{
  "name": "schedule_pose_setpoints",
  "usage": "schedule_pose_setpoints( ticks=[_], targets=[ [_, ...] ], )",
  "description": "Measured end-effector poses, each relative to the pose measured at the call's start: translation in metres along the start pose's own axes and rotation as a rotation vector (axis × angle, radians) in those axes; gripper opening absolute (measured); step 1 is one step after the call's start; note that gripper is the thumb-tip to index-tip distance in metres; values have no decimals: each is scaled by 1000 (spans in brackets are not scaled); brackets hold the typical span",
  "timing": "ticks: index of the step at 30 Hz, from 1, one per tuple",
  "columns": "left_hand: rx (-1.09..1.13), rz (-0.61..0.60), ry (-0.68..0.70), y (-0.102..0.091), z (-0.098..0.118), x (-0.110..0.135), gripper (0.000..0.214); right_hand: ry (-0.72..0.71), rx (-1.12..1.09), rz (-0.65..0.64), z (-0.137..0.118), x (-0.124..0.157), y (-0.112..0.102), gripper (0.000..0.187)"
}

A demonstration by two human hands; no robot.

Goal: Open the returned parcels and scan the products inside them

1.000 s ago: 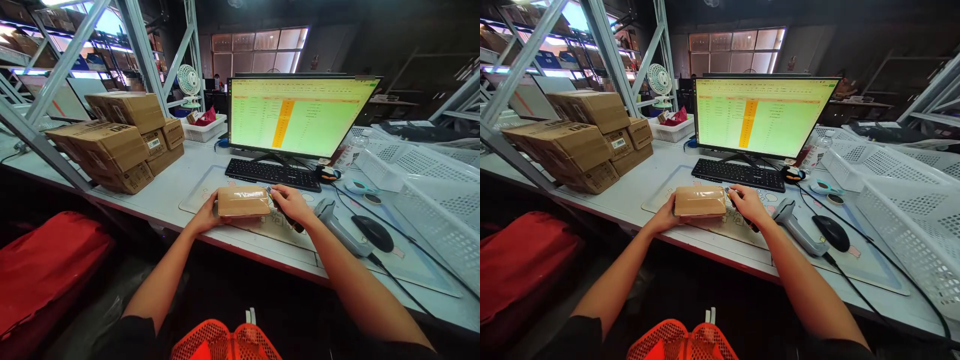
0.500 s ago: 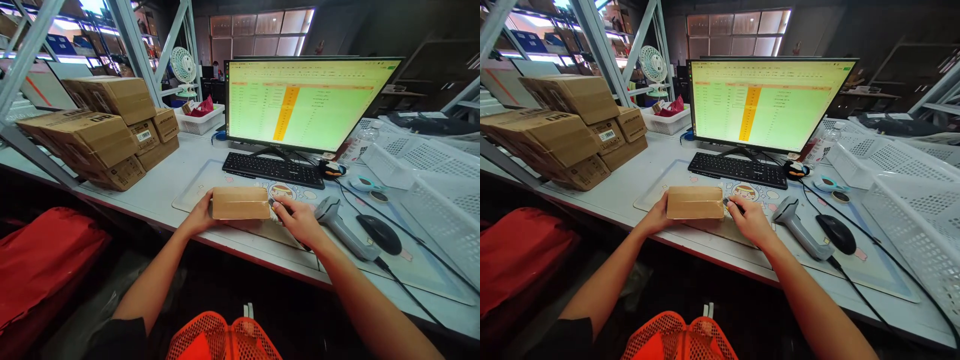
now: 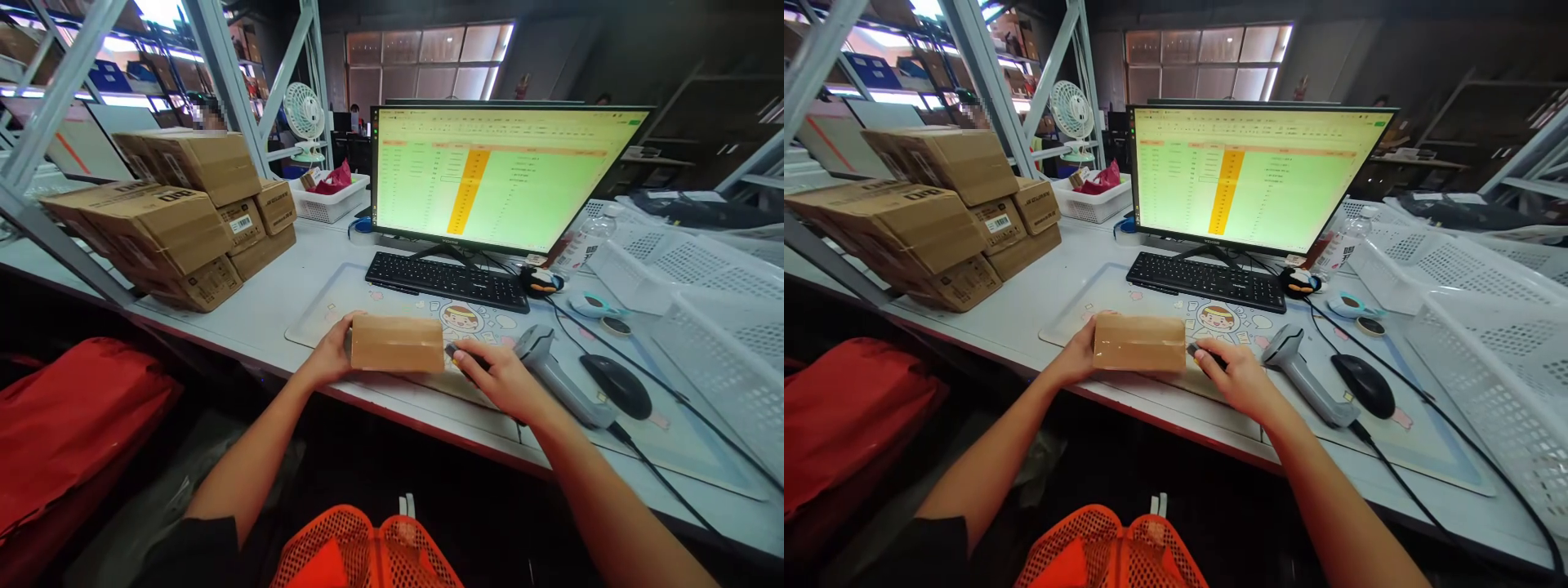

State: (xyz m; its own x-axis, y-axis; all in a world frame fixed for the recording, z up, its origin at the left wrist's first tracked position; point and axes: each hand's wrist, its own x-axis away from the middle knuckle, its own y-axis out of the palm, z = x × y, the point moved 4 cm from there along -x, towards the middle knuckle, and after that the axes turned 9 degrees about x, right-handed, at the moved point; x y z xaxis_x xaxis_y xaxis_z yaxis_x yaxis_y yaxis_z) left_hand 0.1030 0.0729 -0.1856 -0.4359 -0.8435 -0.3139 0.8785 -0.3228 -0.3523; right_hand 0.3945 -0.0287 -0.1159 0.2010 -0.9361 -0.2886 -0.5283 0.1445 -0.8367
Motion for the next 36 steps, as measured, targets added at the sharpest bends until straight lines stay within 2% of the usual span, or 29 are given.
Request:
schedule_pose_setpoints(
  ticks=[2, 5, 8, 11, 13, 15, 18, 22, 27, 32, 36],
  targets=[
    [8, 3, -27, 1, -1, 0, 94, 8, 1, -15, -1, 3, 2, 36],
    [13, 12, 2, 0, -1, 1, 99, 51, -9, 5, 2, 5, 1, 34],
    [-68, 174, 73, -12, 12, 4, 102, 159, -70, 67, 13, 8, -6, 35],
    [-334, 352, 178, -24, 47, 9, 101, 309, -140, 105, 19, 8, -17, 40],
    [-564, 342, 244, -20, 75, 10, 94, 335, -117, 117, 10, 2, -24, 40],
    [-741, 270, 284, -9, 97, 7, 86, 274, -13, 113, -9, -10, -27, 35],
    [-845, 184, 300, 10, 114, 3, 83, 154, 263, 74, -42, -34, -20, 27],
    [-874, 173, 293, 23, 116, 3, 85, 172, 594, 7, -66, -62, -4, 28],
    [-898, 201, 297, 25, 114, 4, 84, 230, 721, -43, -73, -75, 3, 30],
    [-899, 233, 302, 27, 114, 4, 80, 269, 754, -74, -76, -68, 9, 31],
    [-832, 230, 309, 28, 111, 5, 79, 310, 722, -130, -76, -47, 23, 32]
  ],
)
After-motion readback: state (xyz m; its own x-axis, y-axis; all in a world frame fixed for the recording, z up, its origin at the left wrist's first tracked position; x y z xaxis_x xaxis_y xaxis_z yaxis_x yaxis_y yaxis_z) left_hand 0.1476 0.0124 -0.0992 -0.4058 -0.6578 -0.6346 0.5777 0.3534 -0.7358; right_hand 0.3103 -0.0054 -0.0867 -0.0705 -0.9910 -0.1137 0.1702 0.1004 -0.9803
